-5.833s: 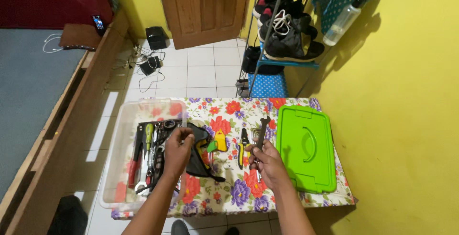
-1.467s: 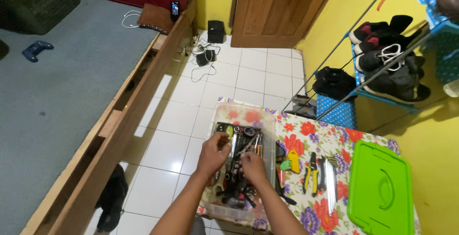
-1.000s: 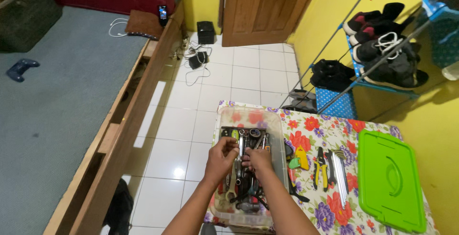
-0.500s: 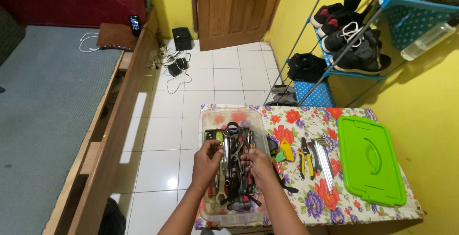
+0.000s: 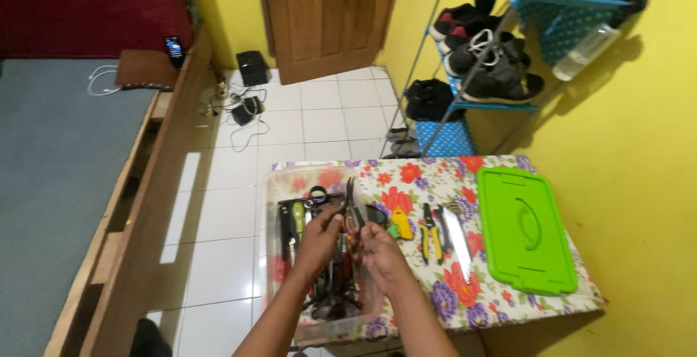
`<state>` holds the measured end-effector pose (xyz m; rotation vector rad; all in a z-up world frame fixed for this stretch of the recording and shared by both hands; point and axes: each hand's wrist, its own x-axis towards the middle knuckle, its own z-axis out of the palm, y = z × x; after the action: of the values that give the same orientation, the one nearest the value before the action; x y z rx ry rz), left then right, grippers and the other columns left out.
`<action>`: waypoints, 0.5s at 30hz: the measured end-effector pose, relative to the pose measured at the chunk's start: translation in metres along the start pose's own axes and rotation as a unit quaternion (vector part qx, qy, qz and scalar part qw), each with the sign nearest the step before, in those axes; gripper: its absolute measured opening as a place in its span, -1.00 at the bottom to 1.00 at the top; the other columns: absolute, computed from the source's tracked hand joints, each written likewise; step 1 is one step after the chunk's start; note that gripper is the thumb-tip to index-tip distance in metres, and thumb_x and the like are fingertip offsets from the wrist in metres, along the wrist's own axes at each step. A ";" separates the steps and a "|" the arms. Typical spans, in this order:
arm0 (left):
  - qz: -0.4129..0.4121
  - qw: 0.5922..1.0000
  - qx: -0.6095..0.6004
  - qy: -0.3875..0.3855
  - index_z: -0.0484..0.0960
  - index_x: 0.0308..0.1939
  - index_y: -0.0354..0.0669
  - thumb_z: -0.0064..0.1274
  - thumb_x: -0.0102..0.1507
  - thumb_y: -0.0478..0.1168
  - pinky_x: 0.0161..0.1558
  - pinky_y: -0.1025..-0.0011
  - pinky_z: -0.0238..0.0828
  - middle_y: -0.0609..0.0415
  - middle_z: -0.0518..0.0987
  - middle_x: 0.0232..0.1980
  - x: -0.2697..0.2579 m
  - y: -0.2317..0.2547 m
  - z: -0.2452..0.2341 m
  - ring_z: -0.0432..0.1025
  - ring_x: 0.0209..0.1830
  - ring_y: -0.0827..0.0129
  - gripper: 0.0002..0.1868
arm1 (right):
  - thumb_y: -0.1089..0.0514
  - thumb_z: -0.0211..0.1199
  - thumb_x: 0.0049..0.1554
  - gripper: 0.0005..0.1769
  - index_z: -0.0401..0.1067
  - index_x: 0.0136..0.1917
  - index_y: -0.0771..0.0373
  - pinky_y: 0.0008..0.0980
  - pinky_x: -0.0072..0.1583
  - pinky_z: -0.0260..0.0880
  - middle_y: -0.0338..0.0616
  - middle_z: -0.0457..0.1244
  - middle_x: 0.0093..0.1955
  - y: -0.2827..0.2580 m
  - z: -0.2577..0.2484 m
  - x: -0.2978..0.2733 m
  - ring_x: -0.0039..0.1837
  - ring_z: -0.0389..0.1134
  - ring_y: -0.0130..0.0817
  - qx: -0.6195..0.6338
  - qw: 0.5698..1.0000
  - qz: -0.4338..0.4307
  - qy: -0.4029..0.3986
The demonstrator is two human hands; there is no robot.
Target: The person opens a green-lidded plastic toolbox on a floral tablecloth, then removes various tools one by one and places them on the table. They handle Allen keys, pliers, screwdrivers, and other hand tools, arranging them in small groups on the table surface.
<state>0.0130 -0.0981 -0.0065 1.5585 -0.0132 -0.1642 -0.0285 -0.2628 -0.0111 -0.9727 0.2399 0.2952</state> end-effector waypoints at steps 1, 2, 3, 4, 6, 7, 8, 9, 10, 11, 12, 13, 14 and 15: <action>-0.007 1.000 -0.017 -0.006 0.62 0.26 -0.20 0.00 0.34 -0.09 0.01 0.40 0.45 -0.04 0.69 -0.06 -0.003 0.003 0.014 0.54 -0.09 0.35 -0.54 | 0.07 0.12 0.28 -0.89 0.36 -0.03 0.13 -0.34 0.01 0.34 -0.34 0.31 -0.09 -0.002 -0.003 -0.004 -0.02 0.35 -0.45 -0.009 1.000 -0.008 0.016; -0.014 0.999 -0.034 -0.012 0.60 0.28 -0.19 0.01 0.33 -0.09 -0.01 0.40 0.45 -0.03 0.68 -0.08 -0.006 0.008 0.029 0.53 -0.12 0.36 -0.53 | 0.07 0.12 0.27 -0.88 0.38 -0.01 0.13 -0.32 0.05 0.39 -0.36 0.31 -0.07 -0.007 -0.008 -0.008 0.01 0.35 -0.48 -0.019 0.999 -0.015 0.032; -0.022 0.998 -0.051 -0.018 0.58 0.30 -0.18 0.01 0.32 -0.09 -0.03 0.40 0.45 -0.02 0.68 -0.10 -0.008 0.015 0.044 0.52 -0.15 0.36 -0.52 | 0.10 0.14 0.27 -0.90 0.38 0.01 0.14 -0.34 0.10 0.38 -0.35 0.31 -0.05 -0.013 -0.015 -0.012 0.03 0.35 -0.48 -0.003 0.999 -0.030 0.024; -0.035 0.998 -0.039 -0.017 0.58 0.29 -0.17 0.02 0.30 -0.10 -0.01 0.42 0.44 0.04 0.67 -0.06 -0.012 0.022 0.057 0.53 -0.12 0.40 -0.51 | 0.12 0.15 0.28 -0.91 0.38 0.03 0.14 -0.37 0.14 0.37 -0.34 0.31 -0.03 -0.019 -0.022 -0.015 0.06 0.35 -0.48 0.013 0.999 -0.046 0.015; -0.062 0.998 -0.014 -0.013 0.58 0.27 -0.16 0.03 0.27 -0.11 0.02 0.47 0.41 0.16 0.67 0.02 -0.021 0.034 0.079 0.53 -0.04 0.50 -0.51 | 0.13 0.15 0.29 -0.90 0.38 0.06 0.16 -0.38 0.18 0.36 -0.32 0.31 -0.02 -0.030 -0.039 -0.023 0.07 0.34 -0.48 0.031 0.998 -0.060 0.012; -0.084 0.996 -0.019 -0.028 0.56 0.29 -0.14 0.02 0.27 -0.10 -0.04 0.42 0.41 0.11 0.66 0.01 -0.022 0.038 0.093 0.51 -0.08 0.44 -0.49 | 0.12 0.14 0.29 -0.88 0.39 0.07 0.17 -0.37 0.17 0.36 -0.30 0.31 -0.03 -0.035 -0.049 -0.030 0.05 0.34 -0.47 0.034 0.997 -0.060 0.018; -0.105 0.993 -0.023 -0.042 0.54 0.32 -0.12 0.00 0.26 -0.10 -0.09 0.37 0.41 0.06 0.66 0.00 -0.023 0.041 0.107 0.50 -0.11 0.38 -0.47 | 0.11 0.14 0.30 -0.87 0.40 0.07 0.18 -0.36 0.16 0.36 -0.29 0.31 -0.03 -0.040 -0.059 -0.036 0.04 0.33 -0.47 0.037 0.997 -0.059 0.023; -0.126 0.990 -0.029 -0.057 0.52 0.34 -0.10 -0.01 0.26 -0.10 -0.14 0.31 0.41 0.01 0.66 -0.01 -0.023 0.042 0.120 0.48 -0.15 0.33 -0.45 | 0.11 0.13 0.30 -0.87 0.37 0.06 0.18 -0.34 0.18 0.38 -0.28 0.31 -0.03 -0.045 -0.069 -0.041 0.05 0.35 -0.46 0.023 0.997 -0.064 0.036; -0.112 0.990 -0.045 -0.072 0.52 0.34 -0.14 0.00 0.26 -0.09 -0.07 0.33 0.41 -0.01 0.66 0.03 -0.023 0.041 0.131 0.49 -0.08 0.33 -0.44 | 0.10 0.12 0.31 -0.87 0.35 0.04 0.18 -0.31 0.20 0.41 -0.28 0.31 -0.02 -0.050 -0.078 -0.046 0.06 0.37 -0.44 0.009 0.996 -0.068 0.048; -0.098 0.990 -0.061 -0.086 0.52 0.33 -0.18 0.01 0.26 -0.08 -0.01 0.36 0.41 -0.03 0.66 0.08 -0.021 0.038 0.144 0.50 -0.01 0.33 -0.44 | 0.09 0.11 0.31 -0.86 0.33 0.02 0.19 -0.29 0.23 0.43 -0.27 0.31 -0.02 -0.055 -0.089 -0.051 0.08 0.38 -0.43 -0.006 0.996 -0.072 0.060; -0.084 0.988 -0.078 -0.099 0.53 0.33 -0.21 0.02 0.26 -0.08 0.06 0.38 0.41 -0.05 0.66 0.12 -0.019 0.033 0.156 0.51 0.06 0.32 -0.43 | 0.09 0.11 0.30 -0.87 0.34 0.04 0.18 -0.27 0.22 0.43 -0.27 0.31 -0.03 -0.060 -0.100 -0.054 0.07 0.38 -0.43 -0.007 0.996 -0.070 0.063; -0.081 0.990 -0.053 -0.101 0.53 0.33 -0.21 0.04 0.26 -0.06 0.10 0.38 0.41 -0.05 0.65 0.15 -0.017 0.025 0.168 0.51 0.10 0.31 -0.42 | 0.10 0.10 0.29 -0.87 0.36 0.05 0.17 -0.26 0.21 0.44 -0.26 0.31 -0.03 -0.064 -0.113 -0.058 0.06 0.37 -0.43 -0.009 0.996 -0.066 0.064; -0.079 0.991 -0.028 -0.103 0.53 0.33 -0.21 0.05 0.26 -0.05 0.14 0.38 0.41 -0.05 0.64 0.17 -0.014 0.016 0.179 0.52 0.15 0.29 -0.42 | 0.10 0.10 0.28 -0.86 0.37 0.06 0.17 -0.24 0.20 0.44 -0.26 0.31 -0.04 -0.067 -0.128 -0.060 0.05 0.36 -0.44 -0.011 0.996 -0.062 0.066; -0.077 0.992 -0.002 -0.103 0.53 0.34 -0.20 0.07 0.26 -0.03 0.19 0.37 0.40 -0.05 0.64 0.20 -0.011 0.007 0.188 0.52 0.20 0.27 -0.41 | 0.12 0.11 0.28 -0.87 0.37 0.07 0.18 -0.25 0.18 0.42 -0.24 0.31 -0.02 -0.070 -0.142 -0.061 0.06 0.36 -0.42 -0.012 0.995 -0.071 0.071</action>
<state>-0.0186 -0.2834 0.0045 1.5329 -0.0543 -0.4467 -0.0710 -0.4271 -0.0136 -1.0306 0.2953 0.1002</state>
